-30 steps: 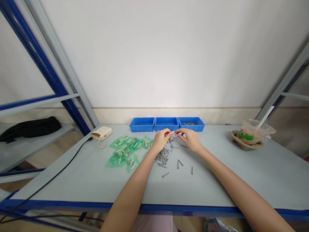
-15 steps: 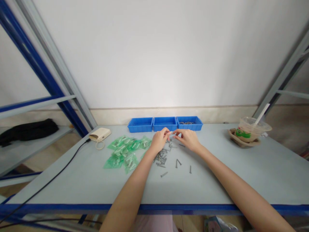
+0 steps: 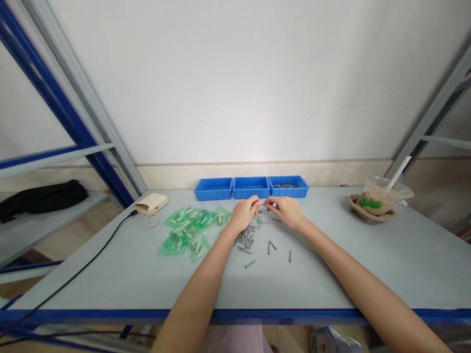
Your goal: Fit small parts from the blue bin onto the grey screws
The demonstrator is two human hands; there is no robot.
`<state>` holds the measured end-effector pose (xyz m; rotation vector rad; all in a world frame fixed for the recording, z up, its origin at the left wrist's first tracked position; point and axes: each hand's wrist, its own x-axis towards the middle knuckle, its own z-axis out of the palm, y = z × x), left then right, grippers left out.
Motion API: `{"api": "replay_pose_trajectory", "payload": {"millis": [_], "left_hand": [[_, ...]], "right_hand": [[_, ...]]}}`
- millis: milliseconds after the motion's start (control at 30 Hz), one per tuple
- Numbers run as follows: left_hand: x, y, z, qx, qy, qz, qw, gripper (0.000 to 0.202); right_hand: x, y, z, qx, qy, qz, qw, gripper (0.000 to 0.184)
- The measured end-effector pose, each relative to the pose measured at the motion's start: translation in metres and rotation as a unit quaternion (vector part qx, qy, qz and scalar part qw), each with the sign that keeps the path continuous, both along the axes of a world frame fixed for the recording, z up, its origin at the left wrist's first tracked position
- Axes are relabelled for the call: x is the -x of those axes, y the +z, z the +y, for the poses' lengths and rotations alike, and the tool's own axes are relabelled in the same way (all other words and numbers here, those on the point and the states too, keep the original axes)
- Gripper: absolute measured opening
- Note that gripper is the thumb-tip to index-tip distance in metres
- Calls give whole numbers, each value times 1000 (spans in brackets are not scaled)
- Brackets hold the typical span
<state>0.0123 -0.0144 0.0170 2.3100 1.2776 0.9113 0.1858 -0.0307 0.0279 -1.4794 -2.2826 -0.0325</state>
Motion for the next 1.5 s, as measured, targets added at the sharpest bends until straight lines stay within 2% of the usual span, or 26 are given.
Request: {"api": "replay_pose_trajectory", "payload": {"millis": [233, 433, 633, 833, 1033, 1233, 1500], "left_hand": [[0, -2, 1, 10, -16, -15, 1000, 18], [0, -4, 2, 1, -12, -2, 1000, 31], [-1, -4, 2, 6, -15, -8, 1000, 18], [-1, -2, 2, 5, -4, -2, 1000, 28], [-1, 0, 0, 21, -33, -16, 999, 24], [0, -2, 2, 12, -37, -25, 999, 32], [-3, -2, 1, 29, -28, -52, 998, 20]], "right_hand": [[-1, 0, 0, 9, 13, -13, 1000, 29], [-3, -3, 3, -3, 11, -3, 1000, 21], [-2, -1, 1, 8, 8, -15, 1000, 24], [-2, 1, -1, -12, 15, -28, 999, 25], [-5, 0, 2, -25, 18, -44, 999, 27], [-5, -1, 4, -59, 32, -99, 993, 24], [-8, 1, 3, -54, 26, -99, 993, 26]]}}
